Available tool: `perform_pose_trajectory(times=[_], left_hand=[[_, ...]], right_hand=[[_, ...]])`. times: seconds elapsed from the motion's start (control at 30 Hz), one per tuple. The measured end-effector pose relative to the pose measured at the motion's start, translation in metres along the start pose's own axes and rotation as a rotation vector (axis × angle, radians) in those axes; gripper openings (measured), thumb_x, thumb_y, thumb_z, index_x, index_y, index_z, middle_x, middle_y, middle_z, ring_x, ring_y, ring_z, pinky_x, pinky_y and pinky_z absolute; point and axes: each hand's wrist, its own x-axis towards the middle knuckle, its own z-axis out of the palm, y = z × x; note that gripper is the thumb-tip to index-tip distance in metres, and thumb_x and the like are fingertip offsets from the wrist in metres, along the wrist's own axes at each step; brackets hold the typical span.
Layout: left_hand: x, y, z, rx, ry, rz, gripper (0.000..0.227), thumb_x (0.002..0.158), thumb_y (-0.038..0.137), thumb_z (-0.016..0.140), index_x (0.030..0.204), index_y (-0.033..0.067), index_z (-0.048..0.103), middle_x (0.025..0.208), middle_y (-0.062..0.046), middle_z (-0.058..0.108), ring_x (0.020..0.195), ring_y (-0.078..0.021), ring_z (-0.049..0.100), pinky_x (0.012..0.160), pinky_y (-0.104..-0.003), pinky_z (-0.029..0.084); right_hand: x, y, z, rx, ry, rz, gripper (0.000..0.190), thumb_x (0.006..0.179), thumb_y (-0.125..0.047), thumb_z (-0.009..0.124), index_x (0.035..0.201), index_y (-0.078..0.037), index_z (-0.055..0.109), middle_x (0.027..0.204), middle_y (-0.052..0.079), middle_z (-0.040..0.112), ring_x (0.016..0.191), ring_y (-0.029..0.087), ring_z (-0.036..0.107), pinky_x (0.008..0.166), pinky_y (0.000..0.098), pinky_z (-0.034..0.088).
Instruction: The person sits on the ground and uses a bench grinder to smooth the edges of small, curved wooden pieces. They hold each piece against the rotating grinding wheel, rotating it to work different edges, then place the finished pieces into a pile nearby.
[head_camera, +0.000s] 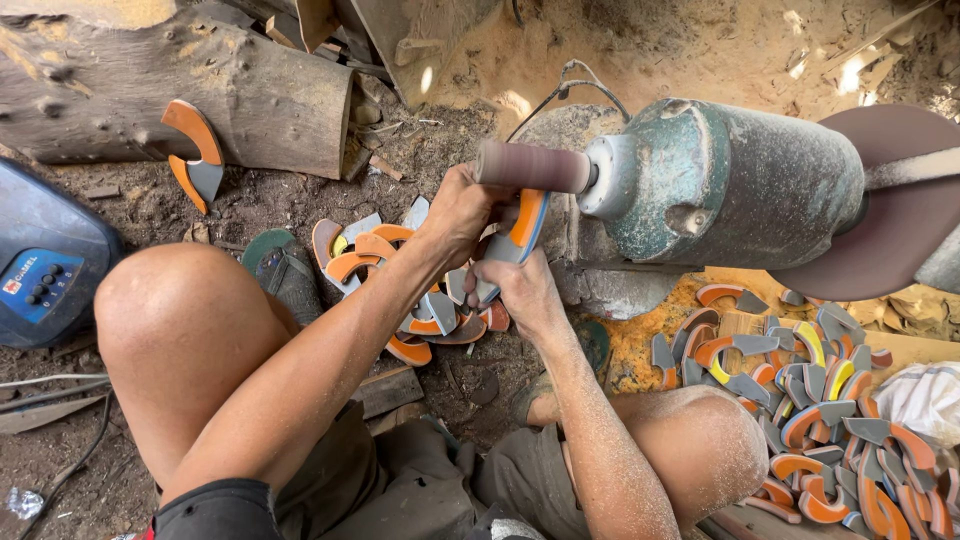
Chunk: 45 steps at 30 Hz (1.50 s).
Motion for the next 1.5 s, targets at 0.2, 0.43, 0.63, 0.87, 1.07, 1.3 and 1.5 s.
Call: perform_pose_trajectory(times=[0.2, 0.43, 0.63, 0.87, 1.07, 1.3, 1.5], left_hand=[[0.02, 0.006, 0.002, -0.182, 0.055, 0.044, 0.021, 0.091, 0.016, 0.075, 0.104, 0.0014, 0.067, 0.082, -0.007, 0.072, 0.067, -0.015, 0.069, 0.064, -0.032, 0.062], [0.038, 0.018, 0.006, -0.303, 0.069, -0.004, 0.026, 0.097, 0.02, 0.071, 0.108, -0.0041, 0.066, 0.082, -0.01, 0.071, 0.06, -0.0154, 0.066, 0.052, -0.029, 0.057], [0.049, 0.023, 0.009, -0.415, 0.07, -0.036, 0.024, 0.097, 0.014, 0.067, 0.112, -0.0047, 0.065, 0.086, -0.013, 0.072, 0.064, -0.0178, 0.07, 0.055, -0.03, 0.061], [0.032, 0.017, 0.008, -0.239, 0.087, 0.001, 0.023, 0.097, 0.016, 0.069, 0.11, -0.0027, 0.067, 0.08, -0.012, 0.071, 0.061, -0.0157, 0.067, 0.055, -0.029, 0.059], [0.007, -0.002, -0.003, -0.044, 0.03, 0.063, 0.007, 0.093, 0.006, 0.07, 0.097, 0.0003, 0.071, 0.082, -0.008, 0.07, 0.065, -0.0125, 0.061, 0.061, -0.029, 0.055], [-0.022, 0.003, 0.0, 0.08, -0.024, -0.002, 0.02, 0.101, 0.015, 0.066, 0.11, 0.0002, 0.075, 0.089, -0.006, 0.076, 0.068, -0.011, 0.064, 0.066, -0.026, 0.057], [-0.043, 0.013, 0.008, 0.362, -0.102, -0.047, 0.039, 0.098, 0.02, 0.068, 0.131, -0.0002, 0.069, 0.091, -0.006, 0.075, 0.066, -0.0083, 0.058, 0.061, -0.024, 0.053]], right_hand=[[0.021, -0.017, -0.01, 0.026, -0.004, 0.023, 0.017, 0.077, -0.008, 0.059, 0.067, 0.004, 0.066, 0.06, 0.013, 0.066, 0.044, 0.018, 0.062, 0.038, 0.0285, 0.046], [0.042, -0.032, -0.016, 0.013, 0.031, 0.126, 0.015, 0.08, -0.011, 0.056, 0.07, -0.003, 0.063, 0.055, 0.008, 0.062, 0.038, 0.014, 0.055, 0.034, 0.0267, 0.037], [0.052, -0.031, -0.022, -0.057, 0.067, 0.032, 0.023, 0.087, -0.01, 0.059, 0.069, 0.002, 0.065, 0.055, 0.009, 0.063, 0.039, 0.014, 0.054, 0.035, 0.0263, 0.037], [0.048, 0.009, -0.025, -0.212, -0.012, -0.06, 0.022, 0.089, -0.013, 0.052, 0.073, -0.004, 0.065, 0.062, 0.006, 0.066, 0.043, 0.011, 0.058, 0.033, 0.0228, 0.04], [0.021, 0.039, -0.015, -0.631, 0.018, -0.505, 0.03, 0.096, -0.013, 0.052, 0.071, -0.006, 0.067, 0.071, 0.003, 0.068, 0.061, 0.011, 0.068, 0.052, 0.0214, 0.053], [-0.012, 0.026, 0.009, -0.213, 0.028, -0.252, 0.02, 0.088, -0.015, 0.058, 0.076, 0.0, 0.066, 0.072, 0.004, 0.069, 0.063, 0.014, 0.068, 0.062, 0.0292, 0.055], [-0.023, 0.025, 0.02, -0.105, -0.005, -0.292, 0.016, 0.089, -0.012, 0.064, 0.099, 0.0, 0.063, 0.087, 0.006, 0.068, 0.079, 0.017, 0.067, 0.073, 0.0338, 0.056]])
